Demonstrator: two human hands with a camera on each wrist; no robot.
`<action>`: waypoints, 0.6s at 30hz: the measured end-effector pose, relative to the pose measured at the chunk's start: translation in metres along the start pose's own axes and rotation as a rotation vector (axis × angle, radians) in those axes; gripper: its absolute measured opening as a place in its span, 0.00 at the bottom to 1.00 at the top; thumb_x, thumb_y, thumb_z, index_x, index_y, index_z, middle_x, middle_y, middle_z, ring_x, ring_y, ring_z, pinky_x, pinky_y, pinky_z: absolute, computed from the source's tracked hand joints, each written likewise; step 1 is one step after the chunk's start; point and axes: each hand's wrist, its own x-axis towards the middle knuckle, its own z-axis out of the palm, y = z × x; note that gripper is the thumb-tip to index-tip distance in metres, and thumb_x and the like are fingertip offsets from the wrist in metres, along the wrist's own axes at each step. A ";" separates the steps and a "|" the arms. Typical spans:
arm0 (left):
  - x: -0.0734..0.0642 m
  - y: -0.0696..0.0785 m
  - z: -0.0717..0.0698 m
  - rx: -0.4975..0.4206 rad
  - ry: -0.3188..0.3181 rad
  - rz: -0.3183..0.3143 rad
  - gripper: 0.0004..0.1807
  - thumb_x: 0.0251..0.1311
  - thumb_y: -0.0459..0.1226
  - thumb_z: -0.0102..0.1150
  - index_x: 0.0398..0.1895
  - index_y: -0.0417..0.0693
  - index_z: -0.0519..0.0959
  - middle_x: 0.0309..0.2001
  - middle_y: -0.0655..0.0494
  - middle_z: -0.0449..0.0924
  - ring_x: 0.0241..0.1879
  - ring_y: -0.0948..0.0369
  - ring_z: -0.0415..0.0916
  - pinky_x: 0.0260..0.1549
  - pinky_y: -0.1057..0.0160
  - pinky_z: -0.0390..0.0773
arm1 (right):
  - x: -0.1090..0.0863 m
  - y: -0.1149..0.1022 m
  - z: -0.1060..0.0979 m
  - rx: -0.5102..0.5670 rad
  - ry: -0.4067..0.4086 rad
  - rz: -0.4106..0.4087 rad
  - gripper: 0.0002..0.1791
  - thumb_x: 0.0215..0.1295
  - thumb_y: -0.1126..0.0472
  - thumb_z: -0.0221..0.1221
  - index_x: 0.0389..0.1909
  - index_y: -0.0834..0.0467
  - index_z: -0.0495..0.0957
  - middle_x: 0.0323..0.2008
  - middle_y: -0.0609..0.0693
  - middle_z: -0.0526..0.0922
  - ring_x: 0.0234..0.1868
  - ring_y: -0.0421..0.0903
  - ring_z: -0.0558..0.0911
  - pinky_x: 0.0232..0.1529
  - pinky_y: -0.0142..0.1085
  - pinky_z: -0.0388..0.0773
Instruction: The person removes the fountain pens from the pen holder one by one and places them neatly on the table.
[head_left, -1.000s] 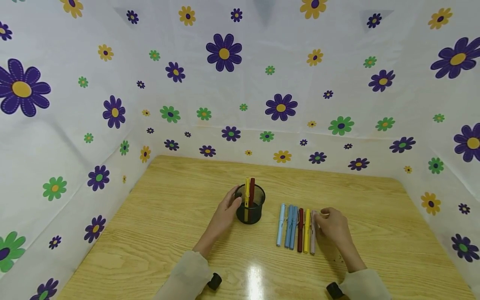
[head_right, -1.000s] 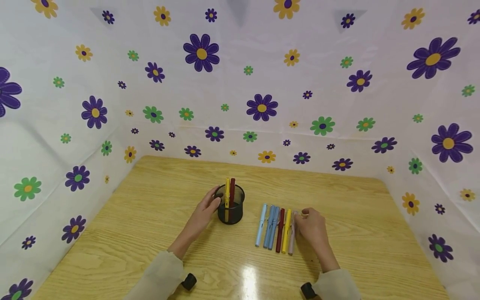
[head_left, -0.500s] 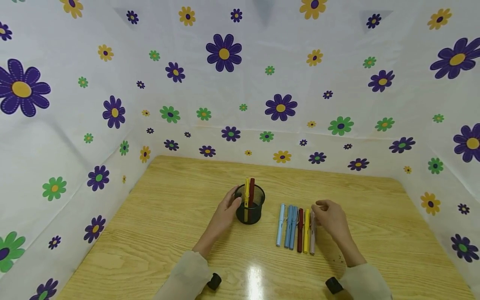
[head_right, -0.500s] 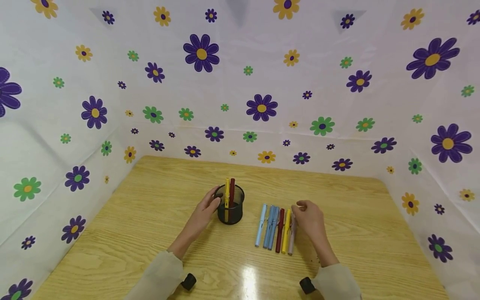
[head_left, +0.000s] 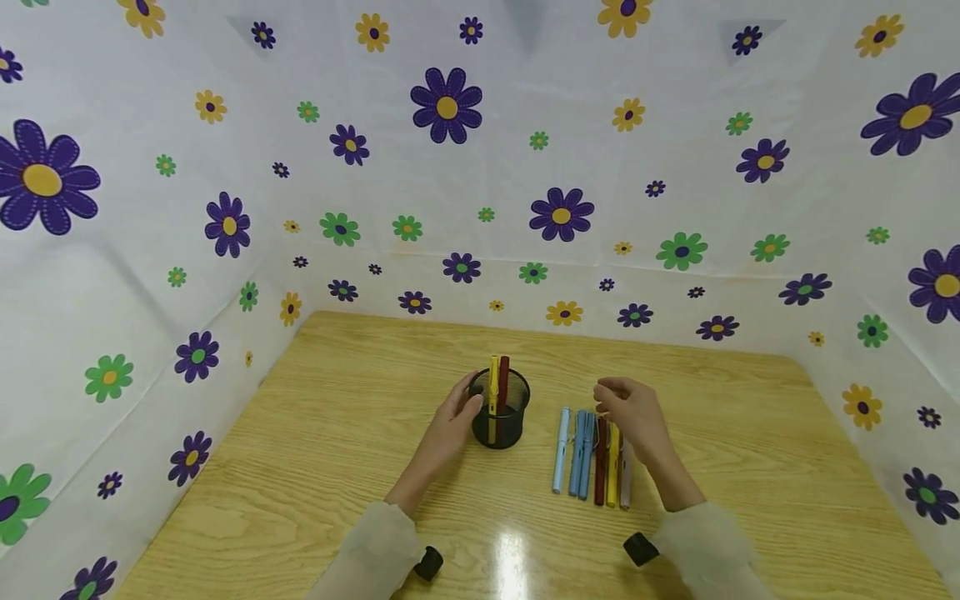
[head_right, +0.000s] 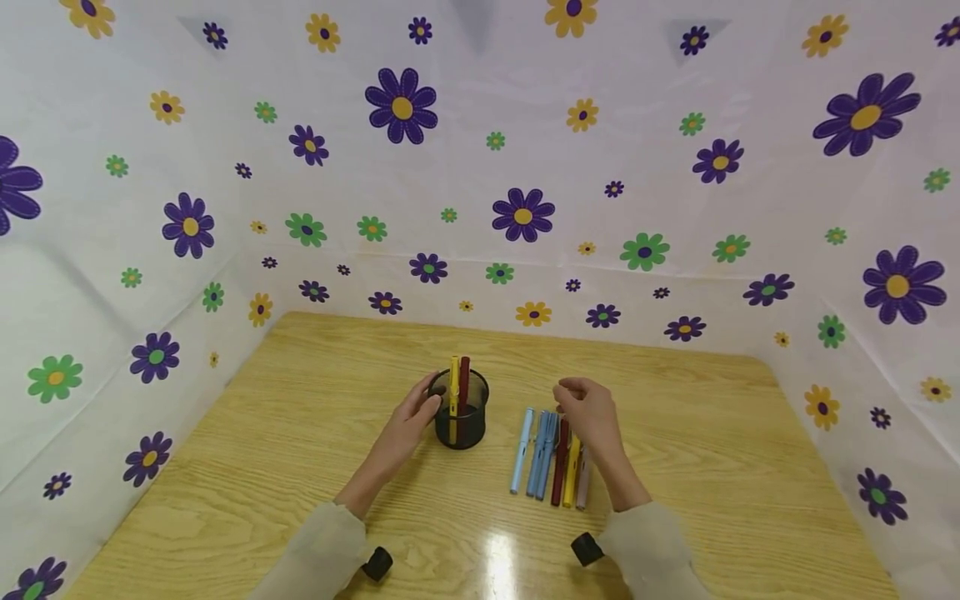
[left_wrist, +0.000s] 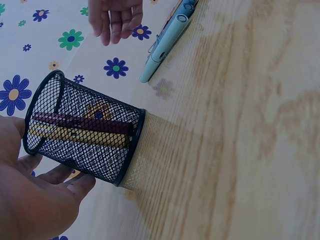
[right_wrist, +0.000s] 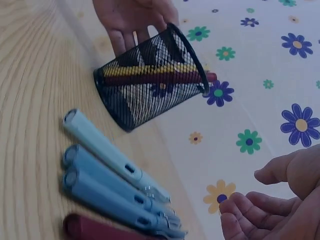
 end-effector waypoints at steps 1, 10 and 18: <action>0.000 0.000 0.000 -0.002 0.000 0.001 0.31 0.83 0.44 0.43 0.83 0.50 0.54 0.79 0.38 0.53 0.77 0.40 0.53 0.72 0.37 0.58 | 0.001 -0.002 0.003 0.005 -0.001 -0.005 0.24 0.79 0.58 0.55 0.66 0.72 0.74 0.53 0.70 0.82 0.50 0.61 0.83 0.52 0.49 0.83; 0.001 -0.003 -0.001 -0.010 0.000 0.007 0.31 0.83 0.45 0.44 0.83 0.51 0.55 0.79 0.38 0.55 0.77 0.40 0.54 0.71 0.36 0.58 | 0.011 -0.020 0.030 0.101 -0.059 -0.062 0.23 0.79 0.59 0.56 0.66 0.71 0.74 0.56 0.70 0.80 0.54 0.62 0.81 0.57 0.50 0.80; 0.001 -0.002 -0.001 -0.024 -0.004 0.009 0.30 0.83 0.44 0.43 0.83 0.53 0.55 0.79 0.38 0.55 0.77 0.41 0.54 0.72 0.37 0.58 | 0.021 -0.029 0.054 0.138 -0.100 -0.100 0.21 0.79 0.59 0.57 0.64 0.70 0.76 0.56 0.70 0.81 0.55 0.63 0.80 0.57 0.52 0.80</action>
